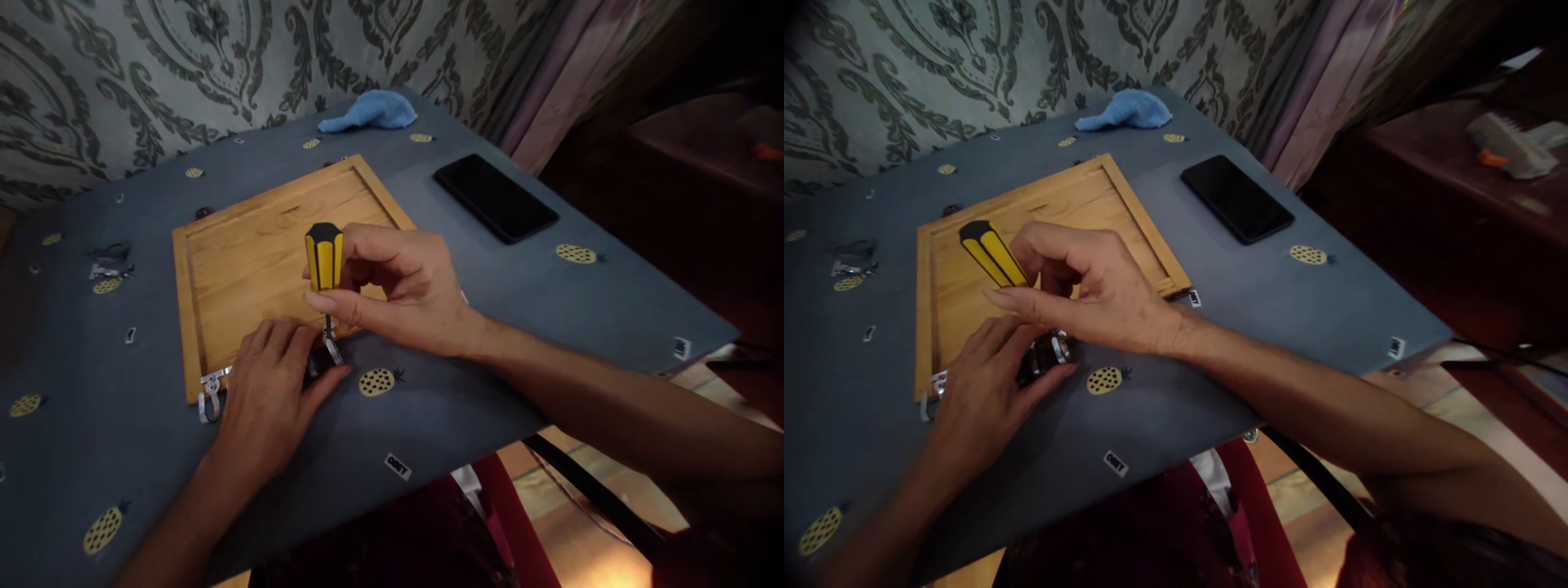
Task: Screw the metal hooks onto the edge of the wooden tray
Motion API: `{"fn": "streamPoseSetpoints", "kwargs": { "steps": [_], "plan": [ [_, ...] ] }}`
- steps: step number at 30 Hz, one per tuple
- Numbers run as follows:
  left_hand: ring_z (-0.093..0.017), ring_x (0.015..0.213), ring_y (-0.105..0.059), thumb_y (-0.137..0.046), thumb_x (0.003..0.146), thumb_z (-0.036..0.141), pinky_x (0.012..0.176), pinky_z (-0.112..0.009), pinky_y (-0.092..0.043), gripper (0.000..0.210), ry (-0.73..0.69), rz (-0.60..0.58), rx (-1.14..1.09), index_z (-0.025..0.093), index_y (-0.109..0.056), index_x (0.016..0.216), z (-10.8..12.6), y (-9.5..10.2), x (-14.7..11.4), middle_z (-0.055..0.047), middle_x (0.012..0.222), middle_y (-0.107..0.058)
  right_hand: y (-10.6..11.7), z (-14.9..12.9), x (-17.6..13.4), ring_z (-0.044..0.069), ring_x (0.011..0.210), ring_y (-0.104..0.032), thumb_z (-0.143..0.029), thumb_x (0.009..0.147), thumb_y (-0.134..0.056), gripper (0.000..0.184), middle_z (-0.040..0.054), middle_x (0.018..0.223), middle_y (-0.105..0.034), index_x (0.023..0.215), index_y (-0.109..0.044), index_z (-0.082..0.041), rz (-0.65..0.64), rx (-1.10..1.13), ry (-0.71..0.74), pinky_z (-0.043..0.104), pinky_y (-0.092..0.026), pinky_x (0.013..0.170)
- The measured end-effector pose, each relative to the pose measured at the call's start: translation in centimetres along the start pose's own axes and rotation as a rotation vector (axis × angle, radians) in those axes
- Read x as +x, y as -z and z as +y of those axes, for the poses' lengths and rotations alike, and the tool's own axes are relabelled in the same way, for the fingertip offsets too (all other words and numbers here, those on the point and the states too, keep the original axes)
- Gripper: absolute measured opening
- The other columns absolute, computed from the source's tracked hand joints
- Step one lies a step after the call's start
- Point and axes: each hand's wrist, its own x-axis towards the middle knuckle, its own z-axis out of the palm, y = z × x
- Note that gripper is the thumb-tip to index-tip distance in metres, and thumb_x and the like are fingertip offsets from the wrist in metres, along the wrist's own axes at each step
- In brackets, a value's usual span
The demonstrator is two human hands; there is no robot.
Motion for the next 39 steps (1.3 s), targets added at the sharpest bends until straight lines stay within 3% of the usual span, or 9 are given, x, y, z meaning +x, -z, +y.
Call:
{"fn": "streamPoseSetpoints", "kwargs": {
  "steps": [6, 12, 17, 24, 28, 32, 39],
  "plan": [
    [-0.029, 0.093, -0.058, -0.053, 0.097, 0.049, 0.084, -0.048, -0.05, 0.037, 0.002, -0.015, 0.001, 0.016, -0.06, 0.111, -0.06, 0.0, 0.0, -0.011, 0.103, -0.064, 0.1, -0.12, -0.08, 0.01, 0.065, -0.05, -0.042, 0.089, -0.07, 0.027, -0.0016, 0.079, -0.055, 0.08, -0.059, -0.02, -0.031, -0.023, -0.032, 0.025, -0.044, 0.057],
    [-0.029, 0.094, -0.058, -0.055, 0.096, 0.047, 0.082, -0.047, -0.051, 0.036, -0.015, -0.01, 0.023, 0.015, -0.059, 0.113, -0.09, 0.04, 0.04, -0.012, 0.105, -0.063, 0.14, 0.16, -0.1, 0.007, 0.065, -0.047, -0.036, 0.094, -0.064, 0.023, -0.0047, 0.075, -0.049, 0.085, -0.057, -0.017, -0.072, -0.11, 0.056, 0.019, -0.041, 0.058],
    [-0.029, 0.093, -0.058, -0.055, 0.097, 0.043, 0.08, -0.046, -0.052, 0.034, -0.029, -0.002, 0.053, 0.014, -0.057, 0.115, -0.04, 0.06, 0.1, -0.011, 0.103, -0.062, 0.19, -0.22, 0.14, 0.005, 0.062, -0.046, -0.033, 0.09, -0.069, 0.025, -0.0058, 0.072, -0.048, 0.079, -0.055, -0.016, -0.098, -0.047, 0.047, 0.018, -0.039, 0.054],
    [-0.029, 0.093, -0.058, -0.054, 0.097, 0.045, 0.08, -0.046, -0.052, 0.036, -0.038, 0.015, 0.056, 0.015, -0.055, 0.116, -0.15, -0.12, 0.06, -0.012, 0.106, -0.062, 0.25, -0.53, 0.07, 0.005, 0.061, -0.049, -0.02, 0.09, -0.066, 0.009, -0.0059, 0.074, -0.053, 0.09, -0.059, -0.015, -0.192, 0.042, -0.019, 0.018, -0.041, 0.055],
    [-0.029, 0.09, -0.058, -0.053, 0.097, 0.045, 0.077, -0.045, -0.052, 0.035, -0.033, 0.013, 0.057, 0.015, -0.056, 0.114, -0.11, -0.09, 0.04, -0.011, 0.101, -0.062, 0.15, -0.23, 0.18, 0.004, 0.058, -0.044, -0.019, 0.089, -0.068, 0.015, -0.0079, 0.071, -0.048, 0.083, -0.055, -0.015, -0.17, 0.051, 0.003, 0.017, -0.038, 0.053],
    [-0.029, 0.088, -0.058, -0.053, 0.097, 0.044, 0.076, -0.045, -0.051, 0.034, -0.037, 0.019, 0.063, 0.015, -0.057, 0.112, -0.01, 0.0, 0.07, -0.011, 0.098, -0.062, 0.03, 0.03, 0.3, 0.004, 0.058, -0.043, -0.028, 0.087, -0.074, 0.03, -0.0077, 0.072, -0.045, 0.075, -0.049, -0.017, -0.12, 0.101, 0.044, 0.017, -0.037, 0.051],
    [-0.03, 0.09, -0.058, -0.054, 0.097, 0.043, 0.077, -0.047, -0.051, 0.033, -0.037, 0.015, 0.062, 0.014, -0.057, 0.111, 0.06, -0.09, 0.09, -0.012, 0.103, -0.062, 0.28, -0.55, 0.18, 0.006, 0.068, -0.054, -0.022, 0.089, -0.068, 0.013, -0.0034, 0.086, -0.057, 0.097, -0.06, -0.015, -0.172, 0.104, -0.019, 0.018, -0.044, 0.058]
  ]
}}
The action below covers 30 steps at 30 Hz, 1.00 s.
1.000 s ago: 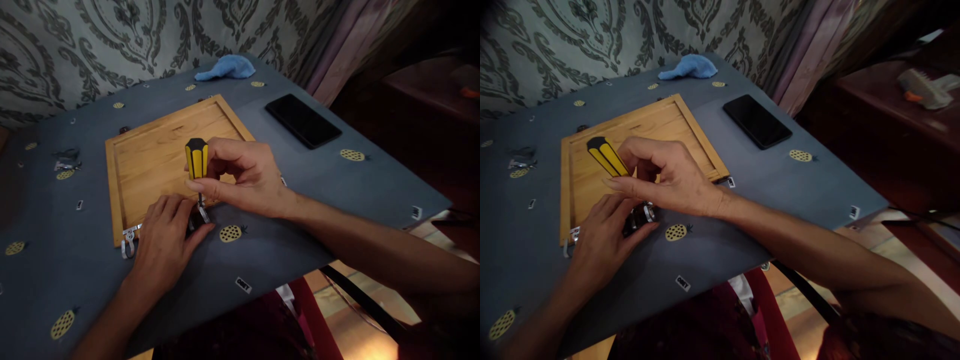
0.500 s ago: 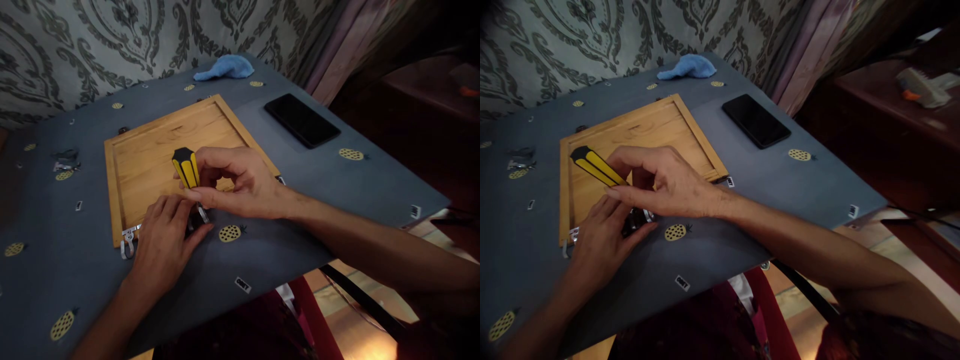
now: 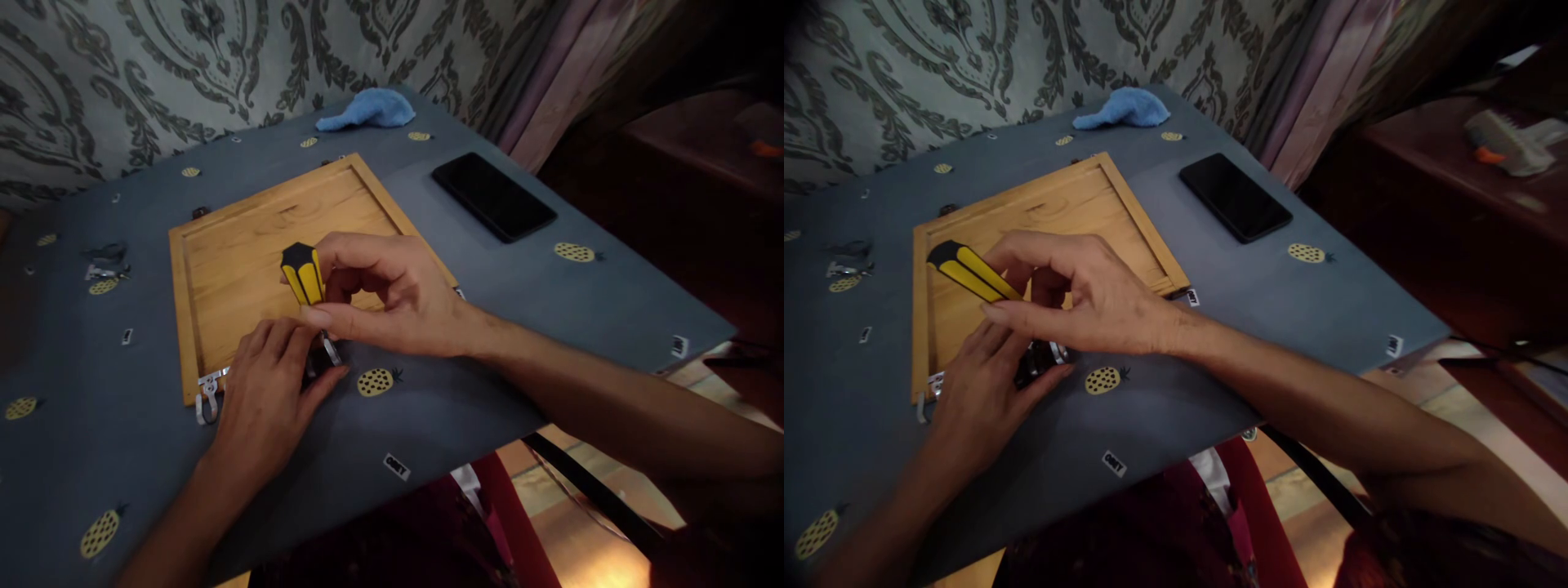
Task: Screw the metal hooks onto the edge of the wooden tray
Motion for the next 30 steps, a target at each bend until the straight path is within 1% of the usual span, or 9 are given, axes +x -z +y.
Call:
{"fn": "streamPoseSetpoints", "kwargs": {
  "steps": [3, 7, 9, 12, 16, 20, 22, 26, 30],
  "plan": [
    [-0.029, 0.089, -0.058, -0.053, 0.097, 0.045, 0.077, -0.046, -0.051, 0.034, -0.007, 0.011, 0.015, 0.014, -0.057, 0.112, -0.02, -0.08, -0.06, -0.012, 0.102, -0.062, 0.09, -0.29, 0.0, 0.007, 0.067, -0.055, -0.026, 0.089, -0.069, 0.015, -0.0028, 0.082, -0.057, 0.093, -0.061, -0.014, -0.018, 0.017, -0.012, 0.018, -0.045, 0.057],
    [-0.028, 0.086, -0.057, -0.052, 0.098, 0.045, 0.074, -0.043, -0.05, 0.032, -0.009, 0.017, 0.028, 0.015, -0.057, 0.108, -0.06, -0.05, -0.06, -0.009, 0.095, -0.061, 0.06, -0.3, 0.06, 0.005, 0.059, -0.046, -0.038, 0.089, -0.069, 0.026, -0.0054, 0.075, -0.05, 0.081, -0.056, -0.017, 0.013, -0.047, -0.023, 0.018, -0.04, 0.052],
    [-0.028, 0.086, -0.058, -0.052, 0.098, 0.044, 0.074, -0.043, -0.05, 0.031, -0.011, 0.02, 0.025, 0.016, -0.057, 0.109, -0.05, 0.01, -0.02, -0.009, 0.096, -0.061, 0.0, -0.16, 0.05, 0.005, 0.059, -0.045, -0.04, 0.089, -0.069, 0.029, -0.0053, 0.076, -0.05, 0.08, -0.053, -0.018, 0.024, -0.068, -0.034, 0.018, -0.04, 0.052],
    [-0.028, 0.087, -0.058, -0.052, 0.098, 0.045, 0.075, -0.043, -0.05, 0.033, -0.01, 0.016, 0.013, 0.015, -0.056, 0.111, -0.02, 0.08, 0.01, -0.01, 0.098, -0.062, -0.05, 0.04, -0.01, 0.006, 0.066, -0.049, -0.035, 0.091, -0.067, 0.023, -0.0033, 0.085, -0.055, 0.085, -0.053, -0.017, 0.01, -0.065, -0.02, 0.018, -0.045, 0.058],
    [-0.028, 0.088, -0.058, -0.05, 0.099, 0.045, 0.075, -0.044, -0.051, 0.033, -0.014, 0.01, 0.009, 0.015, -0.056, 0.111, -0.01, 0.07, -0.07, -0.011, 0.101, -0.062, 0.01, -0.15, -0.06, 0.006, 0.067, -0.053, -0.023, 0.088, -0.067, 0.012, -0.0036, 0.086, -0.057, 0.095, -0.058, -0.018, 0.001, 0.006, -0.022, 0.019, -0.047, 0.06],
    [-0.027, 0.088, -0.058, -0.048, 0.1, 0.047, 0.075, -0.043, -0.05, 0.033, -0.012, 0.016, 0.01, 0.016, -0.056, 0.108, -0.05, 0.03, -0.15, -0.01, 0.099, -0.063, 0.05, -0.48, -0.03, 0.007, 0.065, -0.054, -0.03, 0.088, -0.068, 0.013, -0.0037, 0.081, -0.059, 0.089, -0.062, -0.019, -0.016, 0.053, -0.043, 0.021, -0.047, 0.059],
    [-0.027, 0.087, -0.057, -0.05, 0.099, 0.047, 0.075, -0.043, -0.05, 0.032, -0.004, 0.008, 0.016, 0.017, -0.056, 0.107, -0.07, 0.04, -0.15, -0.009, 0.097, -0.062, 0.03, -0.53, -0.01, 0.008, 0.063, -0.053, -0.036, 0.087, -0.07, 0.019, -0.0035, 0.079, -0.057, 0.083, -0.06, -0.019, 0.008, 0.037, -0.05, 0.022, -0.047, 0.057],
    [-0.027, 0.086, -0.057, -0.052, 0.098, 0.046, 0.074, -0.043, -0.049, 0.032, -0.001, 0.007, 0.021, 0.016, -0.057, 0.106, -0.06, 0.1, -0.06, -0.009, 0.095, -0.062, -0.11, -0.49, 0.01, 0.011, 0.066, -0.055, -0.036, 0.084, -0.075, 0.028, -0.0012, 0.081, -0.058, 0.073, -0.053, -0.021, 0.068, 0.002, -0.072, 0.024, -0.048, 0.054],
    [-0.028, 0.087, -0.057, -0.053, 0.097, 0.047, 0.076, -0.044, -0.05, 0.033, 0.007, -0.013, 0.009, 0.015, -0.058, 0.106, 0.01, 0.18, -0.02, -0.01, 0.098, -0.063, -0.27, -0.38, 0.05, 0.011, 0.069, -0.054, -0.046, 0.084, -0.075, 0.036, -0.0019, 0.078, -0.054, 0.073, -0.05, -0.021, 0.216, -0.026, 0.013, 0.024, -0.048, 0.057]
  ]
}}
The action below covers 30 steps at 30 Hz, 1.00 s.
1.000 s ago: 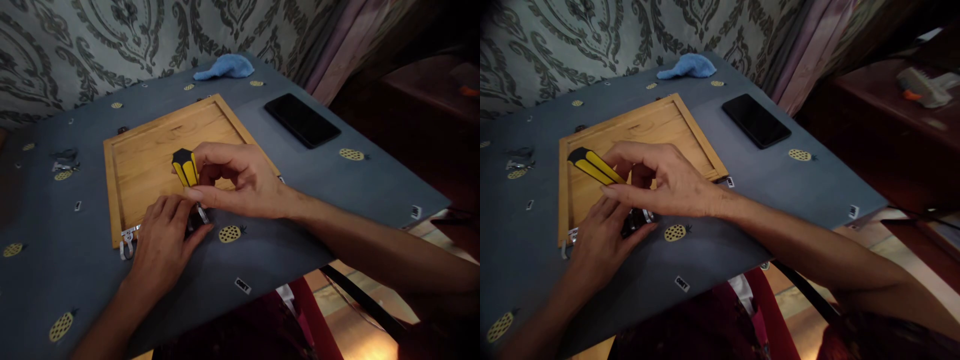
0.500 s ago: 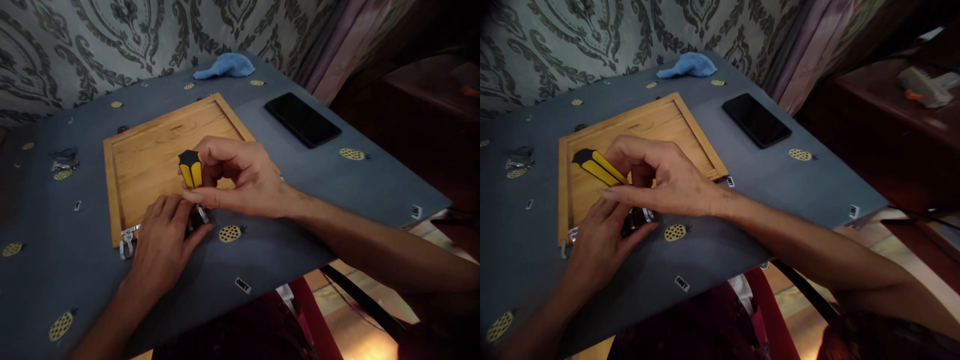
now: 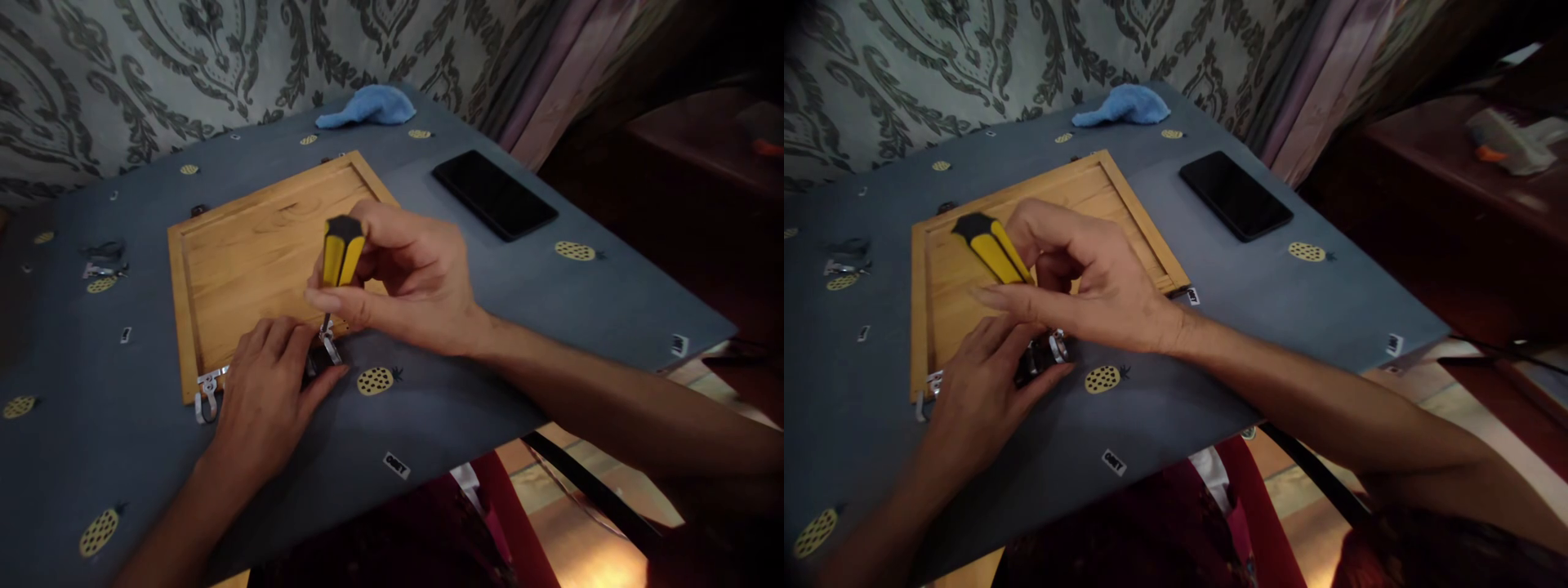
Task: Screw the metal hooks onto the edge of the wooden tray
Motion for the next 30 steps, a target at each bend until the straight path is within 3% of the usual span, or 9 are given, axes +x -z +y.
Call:
{"fn": "streamPoseSetpoints", "kwargs": {
  "steps": [3, 8, 13, 24, 30],
  "plan": [
    [-0.028, 0.087, -0.058, -0.052, 0.097, 0.049, 0.076, -0.044, -0.05, 0.035, -0.001, 0.008, -0.013, 0.016, -0.059, 0.105, 0.02, -0.01, -0.04, -0.01, 0.098, -0.064, -0.04, 0.13, 0.01, 0.01, 0.071, -0.053, -0.049, 0.086, -0.072, 0.04, -0.0026, 0.078, -0.051, 0.074, -0.047, -0.021, 0.048, -0.018, 0.037, 0.024, -0.047, 0.061],
    [-0.028, 0.089, -0.058, -0.05, 0.098, 0.047, 0.078, -0.045, -0.05, 0.035, 0.006, -0.003, -0.028, 0.015, -0.06, 0.107, 0.02, -0.05, -0.04, -0.011, 0.101, -0.065, -0.13, 0.58, -0.03, 0.009, 0.07, -0.049, -0.053, 0.091, -0.065, 0.041, -0.0039, 0.079, -0.046, 0.076, -0.046, -0.021, -0.026, -0.06, 0.021, 0.022, -0.044, 0.059],
    [-0.028, 0.09, -0.058, -0.051, 0.098, 0.048, 0.08, -0.046, -0.05, 0.035, 0.022, -0.012, -0.045, 0.016, -0.06, 0.108, 0.0, -0.02, -0.02, -0.011, 0.101, -0.065, -0.17, 0.88, -0.03, 0.009, 0.066, -0.048, -0.058, 0.086, -0.068, 0.046, -0.0034, 0.078, -0.047, 0.072, -0.044, -0.022, -0.038, 0.002, 0.023, 0.024, -0.044, 0.056],
    [-0.029, 0.091, -0.058, -0.054, 0.097, 0.046, 0.08, -0.046, -0.051, 0.035, 0.012, 0.004, -0.034, 0.016, -0.058, 0.113, 0.05, -0.03, 0.04, -0.011, 0.104, -0.064, -0.02, 0.4, -0.09, 0.009, 0.063, -0.047, -0.051, 0.085, -0.072, 0.038, -0.0032, 0.077, -0.05, 0.077, -0.05, -0.021, -0.09, 0.006, -0.032, 0.024, -0.043, 0.053],
    [-0.029, 0.086, -0.058, -0.053, 0.097, 0.044, 0.074, -0.045, -0.051, 0.033, -0.013, 0.026, -0.004, 0.014, -0.059, 0.111, -0.05, -0.01, 0.06, -0.011, 0.097, -0.063, -0.05, 0.32, -0.18, 0.007, 0.064, -0.046, -0.034, 0.088, -0.072, 0.029, -0.0043, 0.078, -0.05, 0.077, -0.05, -0.019, -0.13, -0.016, 0.009, 0.02, -0.04, 0.052]
  ]
}}
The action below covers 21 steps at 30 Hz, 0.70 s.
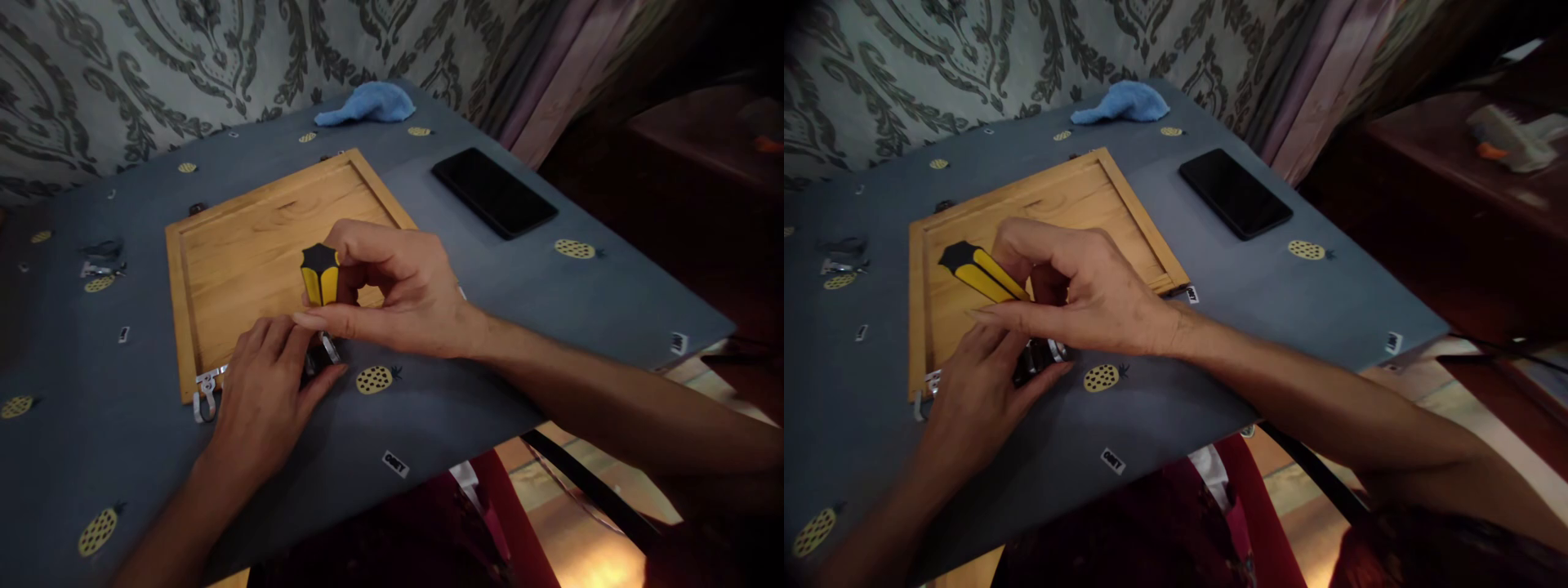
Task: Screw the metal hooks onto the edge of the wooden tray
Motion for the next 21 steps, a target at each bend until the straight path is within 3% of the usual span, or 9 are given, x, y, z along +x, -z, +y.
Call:
{"fn": "streamPoseSetpoints", "kwargs": {
  "steps": [3, 7, 10, 15, 21],
  "plan": [
    [-0.029, 0.089, -0.059, -0.054, 0.097, 0.043, 0.077, -0.046, -0.051, 0.033, 0.004, -0.01, -0.012, 0.014, -0.058, 0.113, -0.02, -0.01, -0.01, -0.012, 0.1, -0.064, 0.06, -0.02, -0.03, 0.007, 0.067, -0.049, -0.025, 0.087, -0.071, 0.017, -0.0037, 0.082, -0.054, 0.083, -0.056, -0.018, -0.005, -0.004, -0.015, 0.018, -0.042, 0.055],
    [-0.03, 0.09, -0.059, -0.056, 0.096, 0.042, 0.079, -0.046, -0.052, 0.032, 0.003, -0.021, -0.011, 0.014, -0.058, 0.111, 0.03, 0.0, -0.03, -0.012, 0.102, -0.064, 0.33, -0.12, -0.09, 0.007, 0.067, -0.054, -0.031, 0.09, -0.069, 0.019, -0.0019, 0.086, -0.06, 0.101, -0.063, -0.016, -0.04, 0.052, -0.066, 0.019, -0.046, 0.057],
    [-0.029, 0.089, -0.059, -0.055, 0.097, 0.043, 0.079, -0.046, -0.051, 0.031, 0.007, -0.028, -0.004, 0.014, -0.059, 0.108, 0.08, 0.01, -0.05, -0.012, 0.1, -0.064, 0.48, -0.2, -0.08, 0.008, 0.065, -0.054, -0.032, 0.093, -0.066, 0.015, -0.0017, 0.084, -0.06, 0.094, -0.064, -0.017, -0.075, 0.062, -0.071, 0.021, -0.045, 0.055],
    [-0.03, 0.091, -0.059, -0.054, 0.097, 0.042, 0.079, -0.046, -0.052, 0.033, 0.0, -0.021, -0.013, 0.012, -0.058, 0.113, 0.05, 0.01, -0.01, -0.013, 0.103, -0.063, 0.38, -0.4, 0.18, 0.008, 0.061, -0.049, -0.038, 0.086, -0.075, 0.028, -0.0031, 0.076, -0.055, 0.076, -0.058, -0.018, 0.01, -0.017, -0.019, 0.022, -0.04, 0.051],
    [-0.03, 0.089, -0.058, -0.054, 0.097, 0.043, 0.077, -0.047, -0.052, 0.035, -0.007, -0.029, -0.001, 0.012, -0.058, 0.112, 0.07, 0.06, -0.04, -0.013, 0.1, -0.063, 0.36, -0.26, 0.25, 0.007, 0.064, -0.051, -0.036, 0.085, -0.076, 0.029, -0.0021, 0.082, -0.058, 0.078, -0.056, -0.016, 0.006, 0.046, 0.014, 0.021, -0.041, 0.052]
  ]
}}
